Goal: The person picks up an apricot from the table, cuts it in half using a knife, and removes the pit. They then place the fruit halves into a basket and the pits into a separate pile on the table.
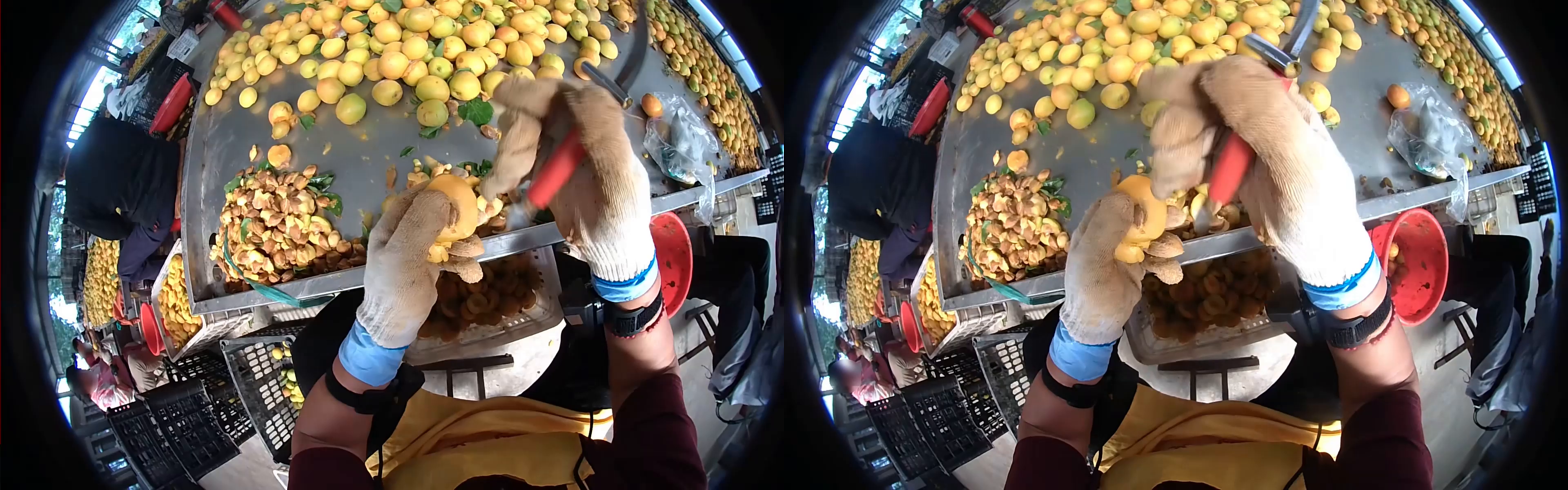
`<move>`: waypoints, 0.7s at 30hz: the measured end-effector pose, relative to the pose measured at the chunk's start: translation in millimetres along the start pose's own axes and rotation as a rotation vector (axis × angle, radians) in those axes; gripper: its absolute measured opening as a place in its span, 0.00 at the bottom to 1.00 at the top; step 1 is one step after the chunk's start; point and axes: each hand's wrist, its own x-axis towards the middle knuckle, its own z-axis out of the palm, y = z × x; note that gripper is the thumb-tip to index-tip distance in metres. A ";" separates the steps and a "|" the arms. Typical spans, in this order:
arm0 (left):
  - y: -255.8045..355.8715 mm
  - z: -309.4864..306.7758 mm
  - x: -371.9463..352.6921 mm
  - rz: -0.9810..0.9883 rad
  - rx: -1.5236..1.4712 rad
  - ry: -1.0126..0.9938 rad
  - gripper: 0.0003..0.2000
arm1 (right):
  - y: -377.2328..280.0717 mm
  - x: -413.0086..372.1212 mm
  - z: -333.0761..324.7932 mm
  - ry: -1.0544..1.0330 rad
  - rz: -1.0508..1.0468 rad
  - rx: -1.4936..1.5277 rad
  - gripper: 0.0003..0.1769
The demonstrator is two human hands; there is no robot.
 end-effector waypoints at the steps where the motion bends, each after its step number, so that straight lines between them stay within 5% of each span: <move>1: 1.6 2.5 -0.9 -0.002 -0.002 0.000 0.19 | 0.8 5.3 -4.0 0.002 0.002 -0.001 0.31; 5: 3.4 14.9 -2.6 -0.072 -0.060 -0.026 0.16 | 1.1 11.3 -8.4 -0.035 -0.084 0.271 0.24; 7: 0.8 16.7 -2.5 -0.101 -0.134 -0.015 0.14 | 7.2 13.5 -10.0 -0.252 -0.070 0.464 0.23; 8: -0.8 16.6 -2.2 -0.088 -0.152 -0.033 0.14 | 1.1 8.4 11.9 0.027 -0.107 0.123 0.24; 12: -3.4 17.3 -3.3 -0.050 -0.110 -0.009 0.14 | 7.5 11.5 8.3 -0.143 -0.090 0.084 0.25; 21: 0.7 18.7 -6.0 0.042 0.036 0.119 0.16 | 19.9 6.1 25.2 0.107 0.153 0.481 0.31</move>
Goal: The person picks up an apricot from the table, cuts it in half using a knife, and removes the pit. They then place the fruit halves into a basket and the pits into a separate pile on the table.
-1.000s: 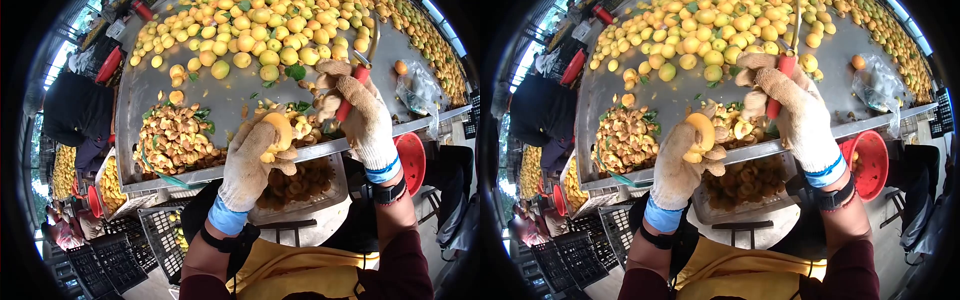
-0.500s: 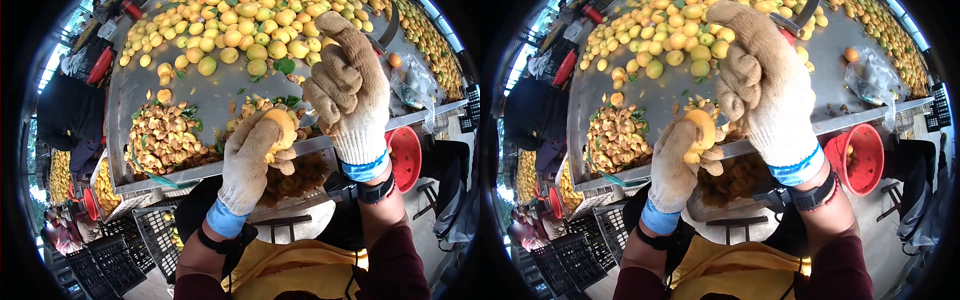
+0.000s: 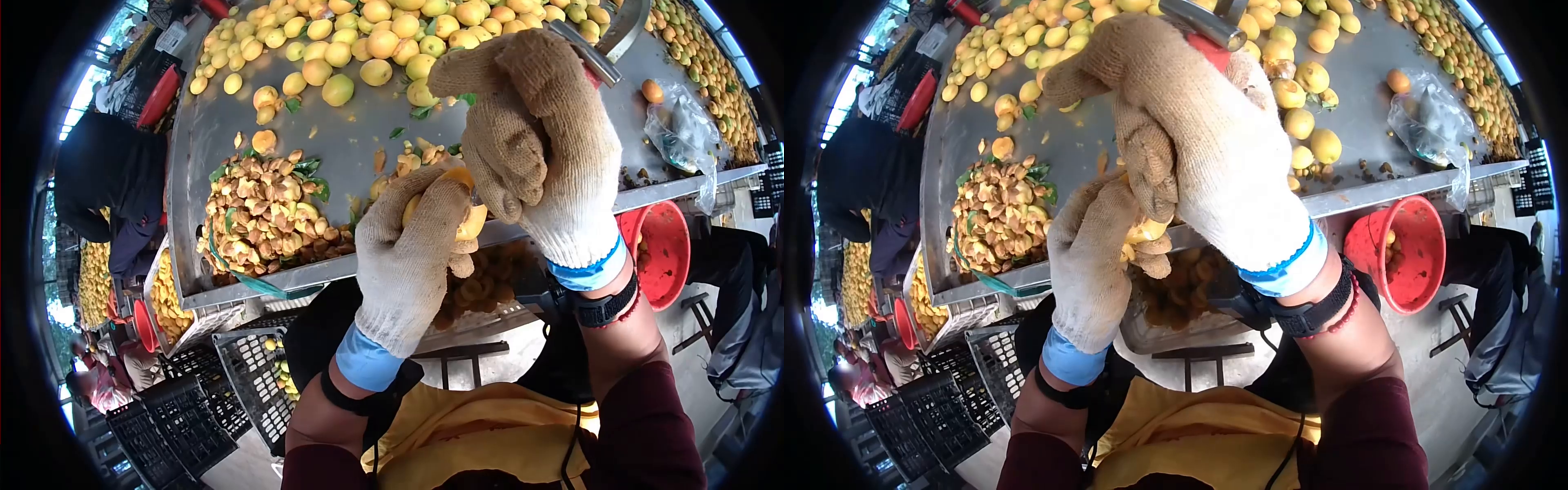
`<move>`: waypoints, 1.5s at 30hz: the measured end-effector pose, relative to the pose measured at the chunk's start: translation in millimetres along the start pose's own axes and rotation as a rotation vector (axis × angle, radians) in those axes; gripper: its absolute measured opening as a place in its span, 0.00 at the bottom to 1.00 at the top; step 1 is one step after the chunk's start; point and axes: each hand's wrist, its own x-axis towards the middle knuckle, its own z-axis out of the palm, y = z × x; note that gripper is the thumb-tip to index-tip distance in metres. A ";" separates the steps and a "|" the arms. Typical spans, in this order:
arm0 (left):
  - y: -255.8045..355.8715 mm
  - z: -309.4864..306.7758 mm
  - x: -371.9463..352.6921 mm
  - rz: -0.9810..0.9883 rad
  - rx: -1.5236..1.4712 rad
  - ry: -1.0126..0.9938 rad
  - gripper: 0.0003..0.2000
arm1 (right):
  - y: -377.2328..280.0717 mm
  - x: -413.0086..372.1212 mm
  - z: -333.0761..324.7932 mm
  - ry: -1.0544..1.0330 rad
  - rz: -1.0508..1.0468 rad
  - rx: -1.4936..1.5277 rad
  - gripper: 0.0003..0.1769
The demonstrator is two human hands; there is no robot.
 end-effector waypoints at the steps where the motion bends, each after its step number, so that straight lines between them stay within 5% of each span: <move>1: 0.6 1.0 -1.1 -0.002 -0.001 0.003 0.16 | 4.1 2.2 -4.1 -0.003 0.006 0.035 0.32; 2: 1.5 2.5 -2.1 0.022 0.016 0.017 0.15 | 3.8 9.8 -22.0 -0.002 0.008 0.035 0.32; 4: 1.1 2.2 -2.0 0.046 0.034 0.033 0.15 | -3.0 27.1 -64.9 -0.654 -0.160 -0.430 0.35; 7: -12.5 -7.6 6.7 0.140 0.180 0.031 0.14 | -1.6 25.0 -63.1 -0.617 -0.171 -0.472 0.33; 9: -23.6 -16.7 17.4 0.557 0.472 -0.003 0.13 | -1.9 22.5 -59.5 -0.581 -0.183 -0.517 0.31; 12: -21.0 -17.4 19.7 0.655 0.610 0.046 0.13 | -0.7 18.7 -49.9 -0.530 -0.205 -0.583 0.29; 14: -6.2 -2.2 10.3 0.457 0.371 0.058 0.13 | 2.3 15.9 -41.1 -0.498 -0.220 -0.629 0.27; 15: -0.8 3.8 6.6 0.260 0.133 0.068 0.14 | 17.1 10.3 -26.4 -0.379 -0.204 -0.214 0.22; 19: -12.7 -0.7 6.8 0.142 -0.140 -0.018 0.16 | 16.3 8.1 -18.3 -0.322 -0.261 -0.327 0.22; 25: -24.5 11.2 8.3 0.295 -0.133 0.021 0.20 | 14.1 6.1 -14.4 -0.188 -0.366 -0.550 0.21; 30: -31.0 12.4 11.8 0.424 -0.006 0.044 0.23 | 16.1 12.1 -10.8 -0.033 -0.239 -0.403 0.20; 36: -37.4 13.2 14.7 0.513 -0.099 0.006 0.24 | 9.6 29.7 -31.8 -0.145 -0.013 0.086 0.20; 43: -42.1 5.8 23.1 0.589 -0.099 -0.128 0.25 | 7.2 43.8 -50.8 -0.318 0.112 0.245 0.20; 44: -47.6 0.5 26.9 0.697 0.189 -0.052 0.24 | 10.1 39.5 -52.2 -0.316 0.113 0.246 0.20; 45: -49.8 -3.1 28.7 0.796 0.479 0.025 0.24 | 13.7 29.1 -33.5 -0.068 0.031 0.193 0.20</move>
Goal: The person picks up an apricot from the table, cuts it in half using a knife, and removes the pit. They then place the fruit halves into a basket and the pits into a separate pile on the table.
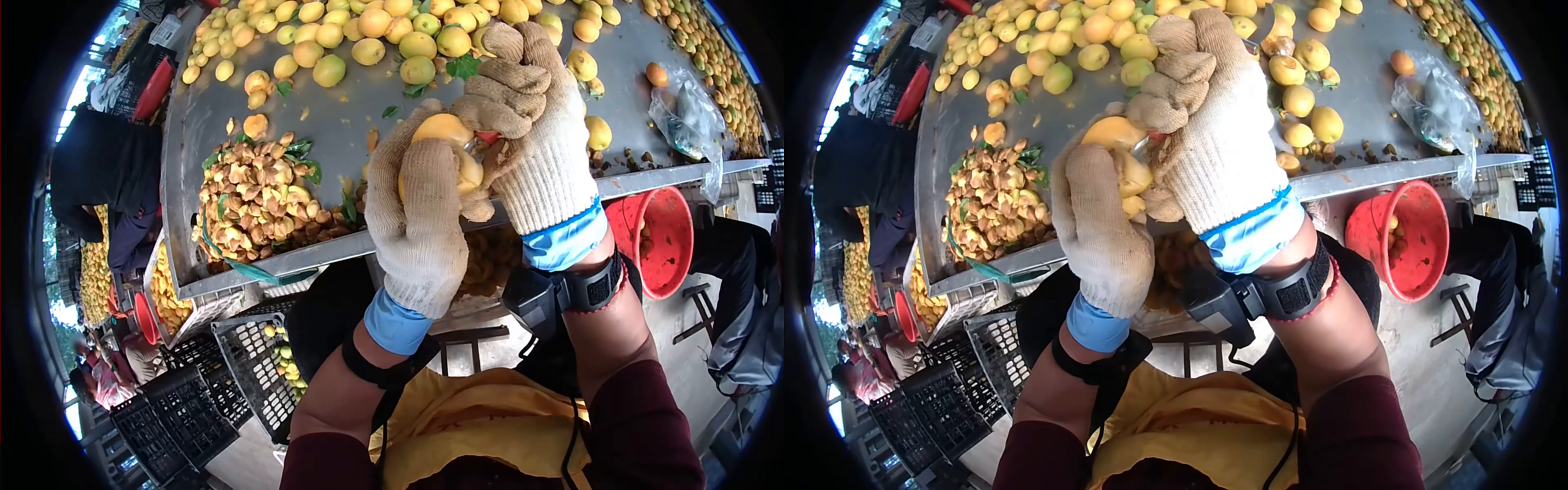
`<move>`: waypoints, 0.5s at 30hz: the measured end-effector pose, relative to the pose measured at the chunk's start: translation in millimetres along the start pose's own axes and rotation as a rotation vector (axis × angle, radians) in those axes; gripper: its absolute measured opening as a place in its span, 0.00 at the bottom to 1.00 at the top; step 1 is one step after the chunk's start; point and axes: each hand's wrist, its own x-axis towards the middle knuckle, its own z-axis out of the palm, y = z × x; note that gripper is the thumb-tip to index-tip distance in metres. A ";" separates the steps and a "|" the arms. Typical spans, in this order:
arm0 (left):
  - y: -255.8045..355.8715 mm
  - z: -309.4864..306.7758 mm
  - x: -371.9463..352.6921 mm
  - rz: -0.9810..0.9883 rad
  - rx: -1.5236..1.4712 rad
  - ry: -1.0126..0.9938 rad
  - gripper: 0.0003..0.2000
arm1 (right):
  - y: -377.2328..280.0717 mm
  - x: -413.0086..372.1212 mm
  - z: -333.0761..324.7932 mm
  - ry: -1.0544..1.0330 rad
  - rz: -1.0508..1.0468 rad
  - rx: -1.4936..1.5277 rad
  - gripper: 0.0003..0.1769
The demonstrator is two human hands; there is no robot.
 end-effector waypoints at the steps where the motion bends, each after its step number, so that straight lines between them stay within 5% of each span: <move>1: 0.9 -1.3 -0.1 0.000 0.000 0.000 0.24 | 3.5 -5.2 9.8 0.239 -0.104 -0.054 0.21; 2: 2.6 -2.5 -0.7 -0.093 -0.091 0.001 0.23 | 1.7 -2.8 5.1 0.238 -0.100 -0.054 0.21; 4: 7.7 -5.1 -0.4 -0.278 -0.267 -0.012 0.22 | -3.6 4.1 -10.3 -0.214 -0.003 0.127 0.22; 9: 14.3 -7.8 12.6 -0.715 -0.756 -0.049 0.21 | -21.2 5.5 -8.6 0.028 -0.128 -0.199 0.21; 13: 16.6 -13.5 35.5 -0.714 -0.477 -0.004 0.18 | -45.6 -4.8 -6.1 0.138 -0.046 -0.909 0.16; 15: 6.2 -17.5 39.5 -0.671 -0.248 -0.017 0.18 | -36.0 -14.5 0.8 -0.074 -0.159 -1.373 0.22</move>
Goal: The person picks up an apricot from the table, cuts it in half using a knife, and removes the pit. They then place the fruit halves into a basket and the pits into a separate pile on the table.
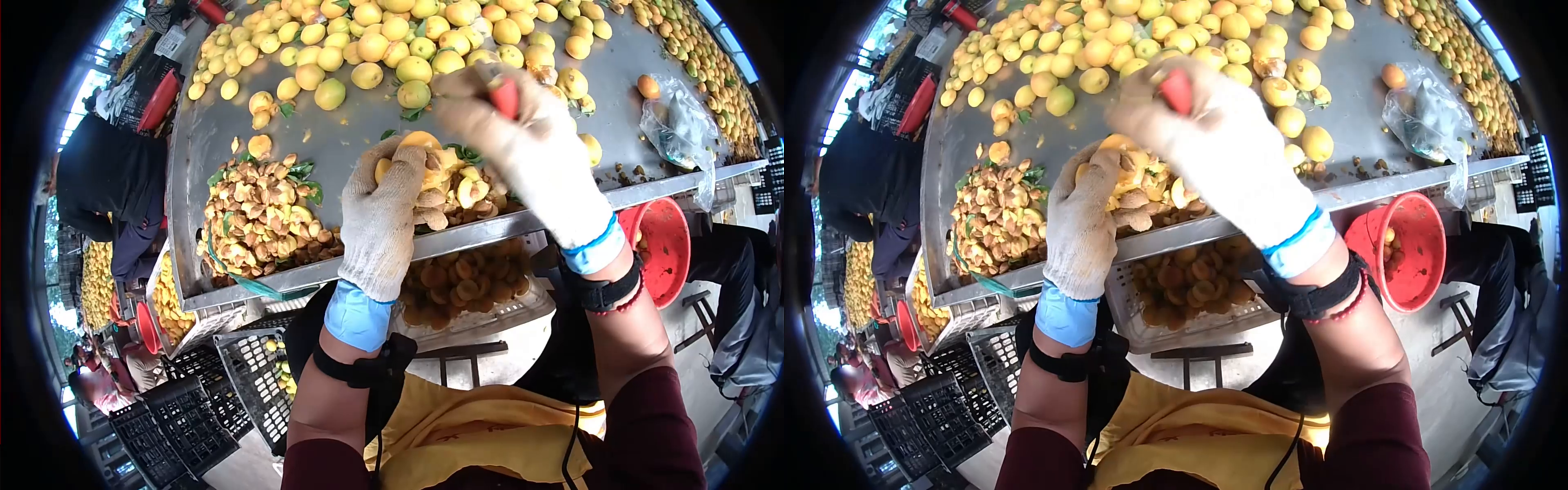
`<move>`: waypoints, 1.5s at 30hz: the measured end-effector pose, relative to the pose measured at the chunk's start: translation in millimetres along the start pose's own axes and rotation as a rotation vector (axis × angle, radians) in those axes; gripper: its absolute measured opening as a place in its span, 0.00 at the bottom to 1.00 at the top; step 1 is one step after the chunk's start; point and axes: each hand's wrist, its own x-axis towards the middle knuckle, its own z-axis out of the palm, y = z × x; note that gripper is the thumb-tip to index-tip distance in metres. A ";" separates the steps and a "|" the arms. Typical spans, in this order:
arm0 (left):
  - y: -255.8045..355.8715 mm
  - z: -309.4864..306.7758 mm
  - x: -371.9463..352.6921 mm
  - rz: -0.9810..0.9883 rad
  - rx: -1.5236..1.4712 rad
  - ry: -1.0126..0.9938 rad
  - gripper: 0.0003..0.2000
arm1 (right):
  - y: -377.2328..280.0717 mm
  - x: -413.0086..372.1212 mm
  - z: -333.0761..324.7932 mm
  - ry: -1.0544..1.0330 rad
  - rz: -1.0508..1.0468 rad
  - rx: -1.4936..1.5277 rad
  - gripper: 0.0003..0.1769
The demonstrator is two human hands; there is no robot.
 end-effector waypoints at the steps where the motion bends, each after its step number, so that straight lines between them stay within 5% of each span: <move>1: -1.5 -8.1 2.5 -0.043 -0.023 -0.054 0.22 | 8.4 -2.5 7.7 0.038 -0.230 -0.318 0.24; 2: 2.2 -8.1 1.2 -0.045 -0.019 -0.056 0.22 | 24.0 -5.3 15.7 0.078 -0.458 -0.637 0.26; 4: 12.9 -3.7 -1.5 -0.045 0.001 -0.050 0.21 | 36.5 -4.6 20.0 0.088 -0.453 -0.562 0.17; 6: 17.2 -2.6 -3.2 -0.100 0.028 -0.022 0.19 | 34.1 0.0 19.1 -0.001 -0.241 -0.504 0.15; 10: 20.1 -10.7 -0.7 0.117 0.223 0.112 0.18 | 43.8 9.6 6.1 0.065 -0.144 -0.476 0.14; 12: 32.6 -17.9 -12.0 -0.047 0.108 0.022 0.17 | 41.7 10.8 -9.8 -0.059 -0.104 -0.519 0.15; 15: 47.8 -14.2 -41.7 -0.179 0.364 -0.248 0.16 | 33.1 6.6 -26.4 -0.128 0.004 -0.596 0.16; 16: 46.2 -15.6 -49.1 -0.230 0.426 -0.383 0.16 | 25.4 5.9 -30.7 -0.074 0.195 -0.441 0.16; 19: 17.8 -7.9 -63.9 -0.065 0.624 -0.590 0.17 | 18.4 6.1 -47.3 -0.014 0.282 -0.049 0.16; 21: -7.9 1.4 -77.8 0.165 0.792 -0.557 0.19 | 14.8 2.3 -51.7 0.029 0.263 -0.014 0.17; 25: -21.6 -3.5 -91.4 0.305 0.918 -0.581 0.29 | 11.6 -7.5 -61.2 0.079 0.265 0.055 0.16; 27: -6.0 -15.4 -86.4 0.102 0.941 -0.742 0.32 | 14.0 -10.3 -68.6 0.098 0.240 0.096 0.16; 28: 34.0 -7.6 -79.2 -0.200 0.982 -0.798 0.29 | 13.2 -11.8 -71.5 0.099 0.236 0.101 0.16; 30: 48.6 -31.0 -66.8 -0.249 0.628 -0.647 0.24 | 6.8 -15.1 -76.4 0.159 0.243 0.149 0.15; 33: 73.7 -43.8 -38.8 -0.096 0.538 -0.326 0.20 | 6.7 -14.0 -83.4 0.182 0.274 0.252 0.17; 36: 61.8 -57.9 8.1 0.255 0.878 -0.251 0.17 | 10.5 -15.4 -86.1 0.179 0.280 0.408 0.16; 38: 69.6 -50.1 39.7 0.110 0.915 -0.148 0.18 | 11.6 -15.4 -83.4 0.184 0.298 0.387 0.16; 43: 53.2 -49.4 139.7 0.115 0.714 0.005 0.18 | 6.9 -12.9 -75.3 0.179 0.344 0.374 0.13; 45: 53.3 -39.5 165.8 0.314 0.913 0.181 0.20 | 10.1 -11.4 -73.3 0.174 0.358 0.371 0.14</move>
